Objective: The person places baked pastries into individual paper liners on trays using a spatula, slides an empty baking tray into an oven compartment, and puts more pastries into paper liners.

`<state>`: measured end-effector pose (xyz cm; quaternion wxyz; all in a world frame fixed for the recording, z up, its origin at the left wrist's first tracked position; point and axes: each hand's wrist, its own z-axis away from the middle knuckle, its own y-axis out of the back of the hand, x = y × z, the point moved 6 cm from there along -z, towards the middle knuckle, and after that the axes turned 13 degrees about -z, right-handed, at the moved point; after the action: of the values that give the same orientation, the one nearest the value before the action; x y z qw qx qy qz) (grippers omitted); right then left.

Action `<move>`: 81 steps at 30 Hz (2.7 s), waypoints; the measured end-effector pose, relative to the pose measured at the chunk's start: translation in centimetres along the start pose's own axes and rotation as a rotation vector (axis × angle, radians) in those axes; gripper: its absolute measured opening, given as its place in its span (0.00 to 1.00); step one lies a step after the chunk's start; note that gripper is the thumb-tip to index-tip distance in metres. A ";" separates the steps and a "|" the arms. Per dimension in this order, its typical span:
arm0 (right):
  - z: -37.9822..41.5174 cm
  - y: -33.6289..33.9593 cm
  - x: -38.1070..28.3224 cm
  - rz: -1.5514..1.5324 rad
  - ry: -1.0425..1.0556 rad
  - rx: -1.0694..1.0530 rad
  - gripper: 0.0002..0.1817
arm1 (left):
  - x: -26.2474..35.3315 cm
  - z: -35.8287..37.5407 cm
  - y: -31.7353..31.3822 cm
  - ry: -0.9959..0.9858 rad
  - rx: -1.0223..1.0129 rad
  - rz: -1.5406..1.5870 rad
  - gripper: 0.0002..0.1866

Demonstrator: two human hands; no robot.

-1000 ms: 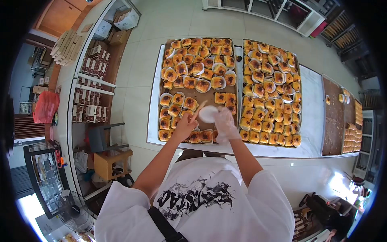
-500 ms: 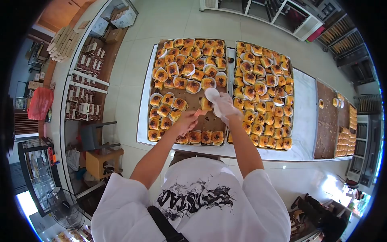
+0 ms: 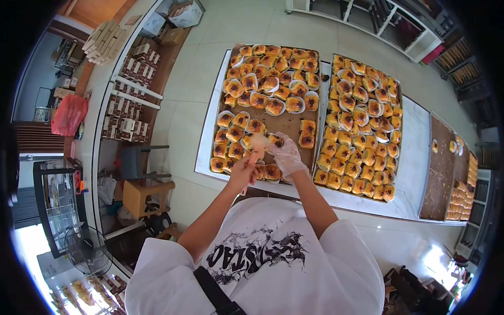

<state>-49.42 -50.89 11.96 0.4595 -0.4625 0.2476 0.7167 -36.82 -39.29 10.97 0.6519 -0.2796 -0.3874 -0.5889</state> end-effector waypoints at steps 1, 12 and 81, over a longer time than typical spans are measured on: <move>0.8 -0.6 -1.3 0.204 -0.015 -0.007 0.35 | 0.3 0.5 0.7 -0.029 0.080 0.019 0.07; 1.5 -0.5 0.8 -0.367 -0.231 0.085 0.25 | 2.7 -1.0 -2.1 -0.019 0.031 -0.129 0.10; 0.5 11.4 2.9 0.859 0.494 0.254 0.17 | 2.7 -6.5 -5.2 -0.081 -0.066 -0.253 0.15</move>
<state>-60.17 -54.47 8.83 0.1039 -0.4151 0.6019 0.6743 -40.83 -46.88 9.17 0.5466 -0.2735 -0.4260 -0.6670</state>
